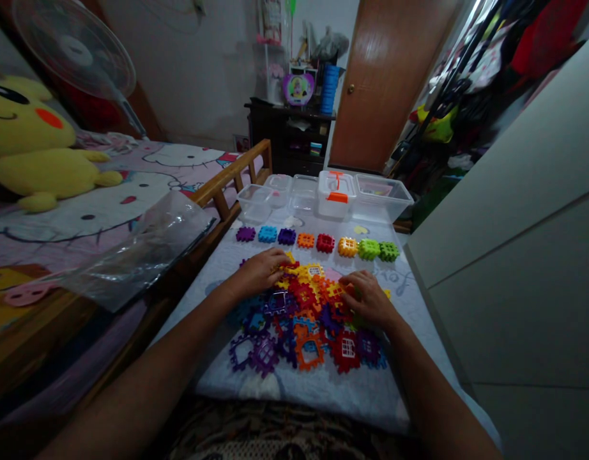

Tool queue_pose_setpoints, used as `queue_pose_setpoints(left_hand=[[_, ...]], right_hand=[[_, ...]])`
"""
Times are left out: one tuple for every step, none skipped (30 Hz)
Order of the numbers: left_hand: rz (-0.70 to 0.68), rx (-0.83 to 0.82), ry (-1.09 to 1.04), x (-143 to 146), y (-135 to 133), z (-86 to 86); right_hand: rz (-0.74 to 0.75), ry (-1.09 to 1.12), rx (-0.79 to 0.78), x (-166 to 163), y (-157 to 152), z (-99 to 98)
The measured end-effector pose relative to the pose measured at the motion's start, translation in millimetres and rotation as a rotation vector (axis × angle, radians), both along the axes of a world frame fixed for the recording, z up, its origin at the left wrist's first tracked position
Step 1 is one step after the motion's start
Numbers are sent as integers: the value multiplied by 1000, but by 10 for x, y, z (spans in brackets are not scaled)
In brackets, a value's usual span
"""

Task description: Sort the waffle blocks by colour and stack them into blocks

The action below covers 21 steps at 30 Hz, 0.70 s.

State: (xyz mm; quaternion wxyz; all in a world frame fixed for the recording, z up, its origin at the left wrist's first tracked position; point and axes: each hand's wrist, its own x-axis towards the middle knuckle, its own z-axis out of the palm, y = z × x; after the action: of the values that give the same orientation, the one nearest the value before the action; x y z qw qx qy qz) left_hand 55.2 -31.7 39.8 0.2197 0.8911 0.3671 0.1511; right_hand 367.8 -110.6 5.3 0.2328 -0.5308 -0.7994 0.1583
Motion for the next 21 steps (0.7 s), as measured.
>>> queue_pose_setpoints(left_hand=[[-6,-1,23,14,9,-1],[-13,-4,42,25,18,-3],[-21,-9,57,32,25,-6],[-29,-14,68,37,30,-9],[-37,-19,79,41,34,-11],[-43,-22,87,44,35,-12],[-47,-25,93,46,34,-11],[-45,-29,96,49,30,-10],[-37,-34,98,52,25,-8],[-27,-40,98,55,20,-5],[-16,-44,97,59,14,-3],[-9,-48,94,63,9,-1],[-9,-53,89,67,4,0],[-12,-60,79,71,0,0],[-17,-68,66,76,-3,-1],[-23,-77,52,82,-5,-3],[-27,-86,39,87,-8,-4],[-30,-92,25,92,-12,-5],[-29,-94,10,96,-15,-5],[-23,-95,-9,100,-19,-3],[-14,-97,-29,103,-23,0]], right_hand=[[0,0,-6,-6,-1,-3],[1,4,-12,-11,-3,-4],[-1,13,-15,-14,-4,-6],[-5,27,-18,-18,-6,-9],[-8,45,-21,-20,-8,-14],[-11,67,-27,-21,-8,-21],[-15,95,-34,-19,-7,-30],[-20,128,-40,-14,-4,-39],[-29,164,-46,-5,2,-50],[-43,201,-49,7,9,-61],[-65,238,-48,23,17,-72],[-97,272,-43,41,26,-82],[-137,301,-35,60,35,-92],[-180,325,-26,79,44,-101],[-222,343,-16,98,51,-110],[-258,353,-6,114,57,-118],[-287,355,3,127,61,-124],[-309,349,13,137,64,-129],[-326,334,25,145,65,-132],[-339,311,38,151,66,-134],[-349,279,55,155,66,-136]])
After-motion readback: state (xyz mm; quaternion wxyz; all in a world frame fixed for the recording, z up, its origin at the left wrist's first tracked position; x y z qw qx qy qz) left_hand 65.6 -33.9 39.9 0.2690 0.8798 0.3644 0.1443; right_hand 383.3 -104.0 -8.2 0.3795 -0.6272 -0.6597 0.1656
